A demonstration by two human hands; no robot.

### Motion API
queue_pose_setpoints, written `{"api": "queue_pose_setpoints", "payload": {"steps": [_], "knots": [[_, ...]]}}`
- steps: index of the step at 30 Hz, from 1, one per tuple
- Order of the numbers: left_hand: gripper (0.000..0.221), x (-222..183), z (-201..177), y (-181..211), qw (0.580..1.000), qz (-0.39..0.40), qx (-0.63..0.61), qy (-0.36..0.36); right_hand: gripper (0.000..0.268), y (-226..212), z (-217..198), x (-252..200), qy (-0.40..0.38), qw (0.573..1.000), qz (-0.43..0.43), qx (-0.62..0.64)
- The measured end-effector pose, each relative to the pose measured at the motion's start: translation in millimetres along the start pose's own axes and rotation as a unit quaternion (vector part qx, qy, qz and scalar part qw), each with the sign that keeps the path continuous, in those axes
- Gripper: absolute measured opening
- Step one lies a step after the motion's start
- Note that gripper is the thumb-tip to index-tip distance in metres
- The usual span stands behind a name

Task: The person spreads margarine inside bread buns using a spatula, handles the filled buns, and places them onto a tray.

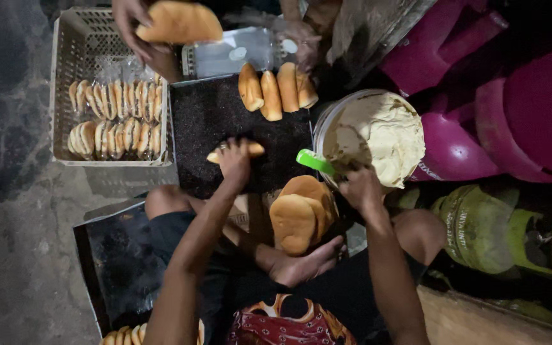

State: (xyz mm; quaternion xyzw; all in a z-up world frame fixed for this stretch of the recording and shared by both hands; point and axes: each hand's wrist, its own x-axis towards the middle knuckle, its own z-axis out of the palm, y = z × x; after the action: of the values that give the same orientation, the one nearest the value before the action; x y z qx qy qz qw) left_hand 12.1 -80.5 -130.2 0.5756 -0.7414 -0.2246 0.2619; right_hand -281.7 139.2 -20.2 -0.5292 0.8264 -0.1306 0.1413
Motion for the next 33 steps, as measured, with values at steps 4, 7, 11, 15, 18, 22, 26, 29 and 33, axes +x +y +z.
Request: {"api": "queue_pose_setpoints", "payload": {"steps": [4, 7, 11, 15, 18, 22, 26, 29, 33], "knots": [[0.043, 4.4, 16.0, -16.3, 1.000, 0.007, 0.025, -0.008, 0.025, -2.4, -4.8, -5.2, 0.048, 0.997, -0.061, -0.028], [0.043, 27.1, 26.0, -51.9, 0.965, -0.145, -0.211, -0.062, 0.027, -2.7, -18.7, -5.9, 0.071, 0.994, -0.081, -0.009], [0.024, 69.7, 24.0, -88.2, 0.686, -0.302, -0.647, -0.136, 0.035, -2.9, -38.9, -7.0, 0.082, 0.992, -0.084, 0.036], [0.024, 108.1, 24.5, -62.9, 0.822, -0.324, -0.456, -0.107, 0.035, -0.3, -45.7, -6.7, 0.115, 0.990, -0.063, 0.061], [0.025, 117.9, 9.6, -8.1, 0.914, -0.147, -0.365, -0.097, 0.035, 4.8, -42.6, 1.3, 0.140, 0.987, -0.042, 0.065], [0.071, 48.7, -21.2, 77.8, 0.992, 0.127, 0.005, 0.013, 0.041, 1.9, -39.3, 2.3, 0.095, 0.989, 0.106, 0.040], [0.070, -65.2, -52.8, 124.2, 0.949, 0.254, -0.047, -0.181, 0.050, 23.0, 6.8, 17.0, 0.047, 0.986, 0.160, -0.025], [0.089, -143.9, -65.7, 141.1, 0.927, 0.187, -0.002, -0.325, 0.036, 51.8, 80.5, 50.0, 0.120, 0.952, 0.255, 0.116], [0.114, -189.6, -79.1, 131.9, 0.918, 0.296, -0.057, -0.260, 0.031, 74.2, 127.5, 49.7, 0.050, 0.991, 0.092, 0.083]]}}
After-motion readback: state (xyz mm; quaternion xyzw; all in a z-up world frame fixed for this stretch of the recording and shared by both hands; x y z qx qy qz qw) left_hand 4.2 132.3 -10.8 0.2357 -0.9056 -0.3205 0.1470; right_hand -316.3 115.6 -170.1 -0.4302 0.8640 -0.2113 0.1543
